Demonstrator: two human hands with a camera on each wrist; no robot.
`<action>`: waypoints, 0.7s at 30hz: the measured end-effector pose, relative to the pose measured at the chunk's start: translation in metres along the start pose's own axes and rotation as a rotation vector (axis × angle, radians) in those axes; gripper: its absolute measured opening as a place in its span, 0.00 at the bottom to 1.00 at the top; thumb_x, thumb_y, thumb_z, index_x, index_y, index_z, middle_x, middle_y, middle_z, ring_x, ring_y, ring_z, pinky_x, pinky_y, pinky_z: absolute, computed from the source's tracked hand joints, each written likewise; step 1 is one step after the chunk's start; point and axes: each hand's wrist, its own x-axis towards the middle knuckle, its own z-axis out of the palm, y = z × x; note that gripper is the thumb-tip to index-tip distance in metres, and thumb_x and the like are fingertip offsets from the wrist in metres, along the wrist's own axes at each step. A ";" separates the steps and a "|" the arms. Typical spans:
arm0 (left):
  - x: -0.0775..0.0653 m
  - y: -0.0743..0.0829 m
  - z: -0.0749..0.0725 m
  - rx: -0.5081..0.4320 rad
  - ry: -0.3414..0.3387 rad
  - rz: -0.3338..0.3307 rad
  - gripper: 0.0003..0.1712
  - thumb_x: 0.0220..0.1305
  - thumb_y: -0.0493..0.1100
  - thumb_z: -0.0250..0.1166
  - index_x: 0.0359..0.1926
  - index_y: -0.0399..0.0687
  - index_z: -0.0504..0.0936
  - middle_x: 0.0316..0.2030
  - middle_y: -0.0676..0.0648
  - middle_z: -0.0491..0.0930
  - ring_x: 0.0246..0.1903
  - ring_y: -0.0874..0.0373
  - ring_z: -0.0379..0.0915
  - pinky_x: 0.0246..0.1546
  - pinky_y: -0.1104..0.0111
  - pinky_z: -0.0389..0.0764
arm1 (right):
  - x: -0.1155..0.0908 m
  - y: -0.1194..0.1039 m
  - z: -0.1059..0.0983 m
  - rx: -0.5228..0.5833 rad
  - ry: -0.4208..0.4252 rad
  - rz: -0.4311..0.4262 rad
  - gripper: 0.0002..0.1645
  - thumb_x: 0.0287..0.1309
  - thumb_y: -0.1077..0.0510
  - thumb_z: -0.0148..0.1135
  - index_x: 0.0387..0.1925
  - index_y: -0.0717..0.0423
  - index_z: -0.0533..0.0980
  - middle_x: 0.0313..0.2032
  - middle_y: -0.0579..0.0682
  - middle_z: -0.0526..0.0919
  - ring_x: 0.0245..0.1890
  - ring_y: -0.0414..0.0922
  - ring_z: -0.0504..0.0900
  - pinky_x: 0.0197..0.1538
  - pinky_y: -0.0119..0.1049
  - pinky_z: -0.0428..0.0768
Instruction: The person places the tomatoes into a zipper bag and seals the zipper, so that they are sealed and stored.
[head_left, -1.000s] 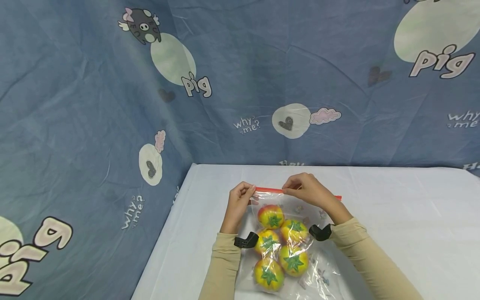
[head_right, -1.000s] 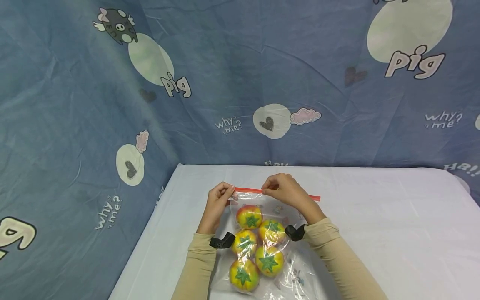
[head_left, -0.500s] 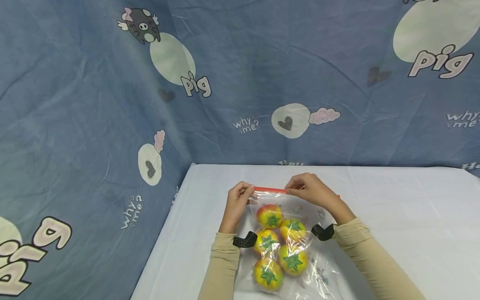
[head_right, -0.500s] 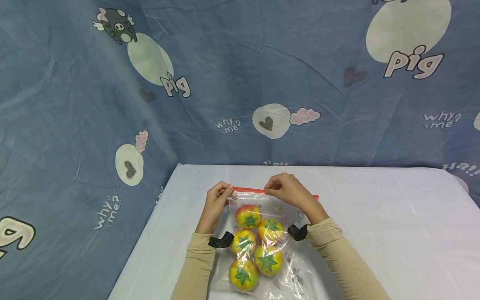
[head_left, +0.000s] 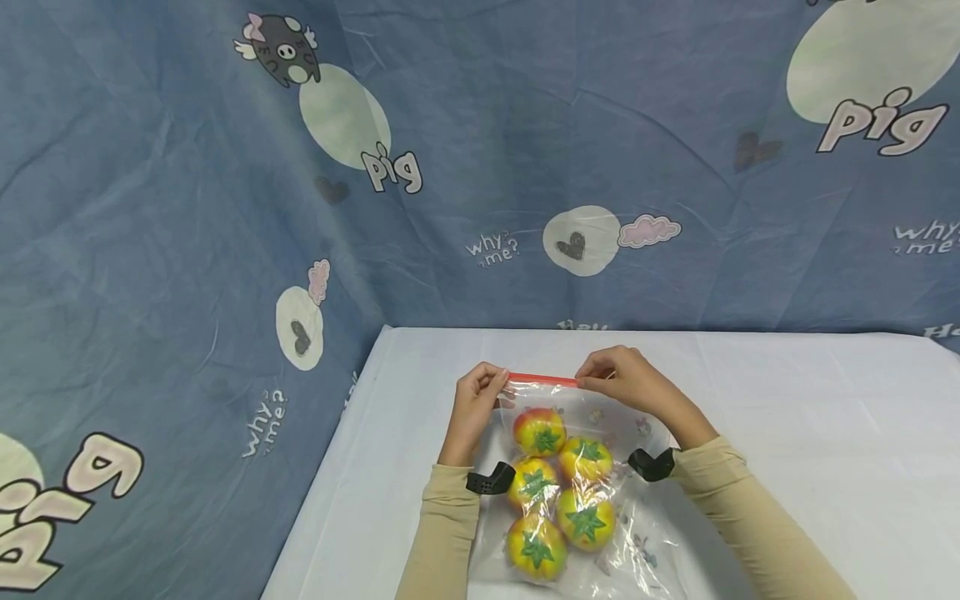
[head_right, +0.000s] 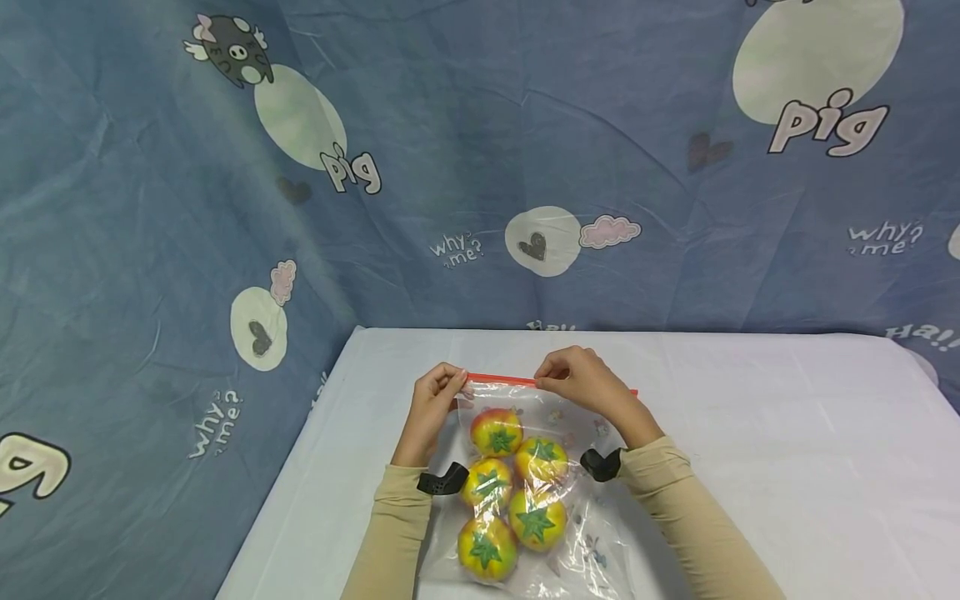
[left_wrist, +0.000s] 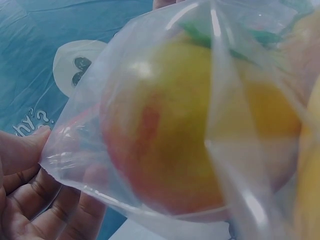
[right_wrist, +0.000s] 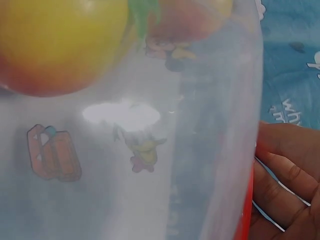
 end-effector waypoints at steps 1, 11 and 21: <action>0.000 0.000 0.000 0.001 0.001 -0.001 0.13 0.76 0.41 0.62 0.42 0.31 0.81 0.33 0.41 0.84 0.31 0.63 0.82 0.32 0.73 0.89 | 0.000 0.000 0.000 -0.001 0.000 0.000 0.04 0.65 0.60 0.69 0.37 0.54 0.88 0.35 0.48 0.91 0.37 0.41 0.85 0.45 0.41 0.87; 0.000 0.001 0.000 0.000 0.000 -0.005 0.14 0.76 0.41 0.61 0.44 0.30 0.80 0.36 0.35 0.85 0.31 0.64 0.82 0.33 0.73 0.89 | -0.003 0.004 -0.003 -0.006 -0.003 -0.007 0.04 0.65 0.60 0.68 0.37 0.54 0.88 0.35 0.48 0.91 0.37 0.41 0.85 0.47 0.42 0.87; -0.001 0.002 0.000 -0.008 -0.004 -0.003 0.15 0.76 0.41 0.62 0.44 0.29 0.80 0.40 0.27 0.83 0.31 0.63 0.82 0.33 0.74 0.89 | -0.005 0.004 -0.005 -0.006 -0.004 -0.010 0.04 0.65 0.60 0.69 0.36 0.54 0.88 0.34 0.48 0.91 0.37 0.42 0.85 0.47 0.41 0.87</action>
